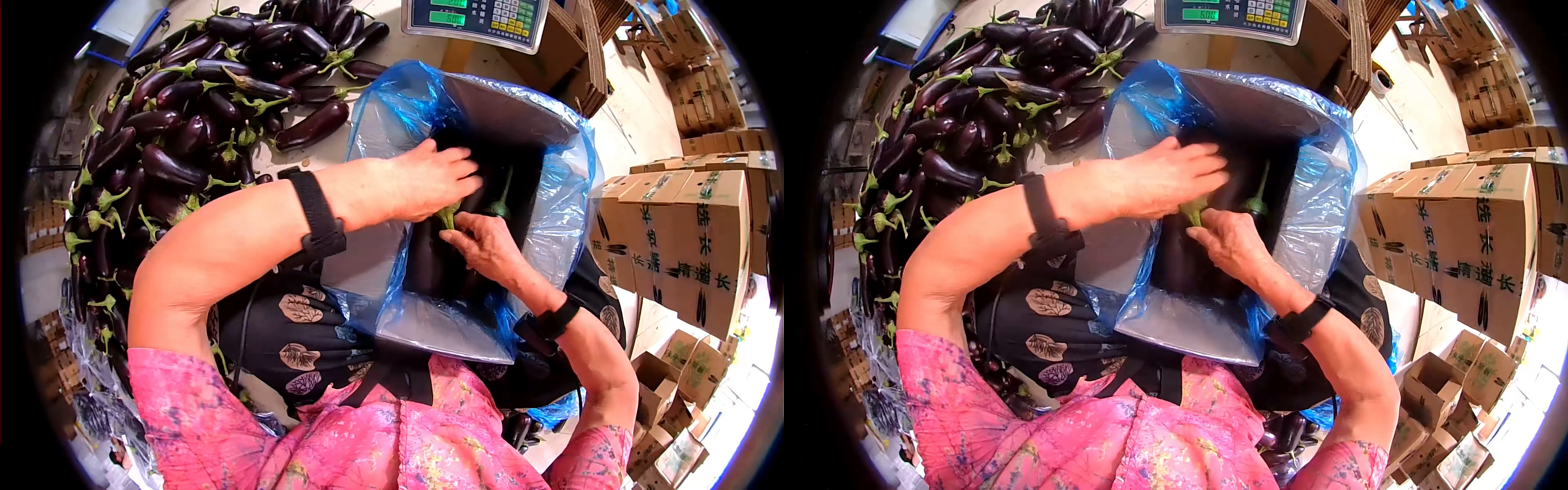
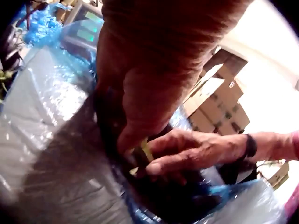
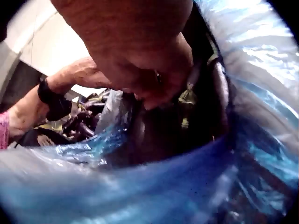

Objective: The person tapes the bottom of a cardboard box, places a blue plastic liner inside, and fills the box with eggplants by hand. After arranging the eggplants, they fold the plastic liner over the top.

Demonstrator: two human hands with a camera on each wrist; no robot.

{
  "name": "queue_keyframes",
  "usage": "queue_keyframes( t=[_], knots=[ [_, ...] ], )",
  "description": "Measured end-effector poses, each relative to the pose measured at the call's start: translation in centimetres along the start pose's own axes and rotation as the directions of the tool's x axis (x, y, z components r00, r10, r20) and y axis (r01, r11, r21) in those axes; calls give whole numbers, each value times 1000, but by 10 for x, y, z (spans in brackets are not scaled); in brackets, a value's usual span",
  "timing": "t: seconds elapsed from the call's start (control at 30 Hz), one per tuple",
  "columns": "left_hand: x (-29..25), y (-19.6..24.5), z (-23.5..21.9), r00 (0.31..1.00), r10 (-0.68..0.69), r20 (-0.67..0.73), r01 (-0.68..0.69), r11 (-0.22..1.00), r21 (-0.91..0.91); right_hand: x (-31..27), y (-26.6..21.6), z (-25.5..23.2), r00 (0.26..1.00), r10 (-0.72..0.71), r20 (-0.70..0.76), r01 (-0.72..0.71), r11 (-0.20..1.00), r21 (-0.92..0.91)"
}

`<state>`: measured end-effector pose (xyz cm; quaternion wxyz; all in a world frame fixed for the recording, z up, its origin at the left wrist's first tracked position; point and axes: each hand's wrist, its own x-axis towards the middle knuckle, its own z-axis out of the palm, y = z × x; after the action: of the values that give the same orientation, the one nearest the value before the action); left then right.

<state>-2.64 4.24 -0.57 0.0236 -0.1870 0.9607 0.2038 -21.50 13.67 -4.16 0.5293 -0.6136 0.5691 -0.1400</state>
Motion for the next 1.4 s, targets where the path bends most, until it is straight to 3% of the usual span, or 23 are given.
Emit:
queue_keyframes(
  t=[0.07,0.1,0.13,0.2,0.27,0.33,0.37,0.4,0.43,0.47,0.6,0.67,0.8,0.9,1.0,1.03,1.13,1.17,1.27,1.33,1.4],
  knots=[
    [1,-8,24,999,48,-14,-46,991,128,1,9,3,996,-86,-17,84,990,-114],
    [4,-4,17,999,14,37,-16,997,74,-4,2,2,1000,5,-8,-4,999,34],
    [4,-2,13,998,-7,61,7,1000,12,-3,7,5,995,-82,-63,73,988,-134],
    [-3,-4,3,994,-28,106,35,997,-64,-7,7,-5,996,-87,5,84,946,-313],
    [-9,-6,-8,999,-37,36,42,987,-158,-12,9,-13,983,-183,-8,160,879,-449],
    [-28,-20,-20,996,-50,-68,28,958,-284,-11,2,-24,980,-193,43,190,863,-468],
    [-42,-24,-35,996,-84,-14,75,943,-325,-10,-5,-27,987,-97,129,138,924,-357],
    [-59,-29,-47,992,-128,1,119,919,-376,-9,3,-19,986,-91,137,110,984,-142],
    [-74,-32,-58,985,-171,27,168,910,-379,-6,17,-15,982,-163,100,179,966,-188],
    [-91,-35,-66,977,-204,52,208,898,-388,-8,-2,-12,996,13,90,-11,999,-30],
    [-172,-59,-23,910,-415,10,337,724,-601,8,21,-4,992,-58,112,72,989,-132],
    [-219,-59,24,764,-641,-72,432,592,-681,1,5,-3,993,60,105,-48,992,-116],
    [-301,-42,117,397,-915,-70,636,329,-697,0,3,-10,991,100,89,-83,980,-183],
    [-326,-6,134,43,-998,41,437,-18,-899,2,1,-22,993,79,88,-38,920,-390],
    [-347,-8,144,-184,-889,-418,600,236,-764,3,-2,-32,996,23,91,16,914,-405],
    [-348,-5,118,-224,-812,-538,670,273,-690,0,-18,-32,994,85,71,-53,931,-362],
    [-364,-29,69,-211,-585,-783,746,421,-516,-5,-29,-34,1000,26,13,-22,957,-288],
    [-371,-43,61,-216,-569,-793,784,384,-489,-7,-42,-35,999,43,28,-32,948,-315],
    [-388,-100,52,-293,-606,-740,829,224,-512,-11,-38,-34,997,79,6,-73,941,-331],
    [-383,-130,39,-462,-667,-584,775,17,-632,-14,-12,-37,993,115,35,-101,953,-284],
    [-386,-165,36,-565,-761,-318,628,-147,-764,-21,-37,-34,991,88,100,-28,872,-488]
  ],
)
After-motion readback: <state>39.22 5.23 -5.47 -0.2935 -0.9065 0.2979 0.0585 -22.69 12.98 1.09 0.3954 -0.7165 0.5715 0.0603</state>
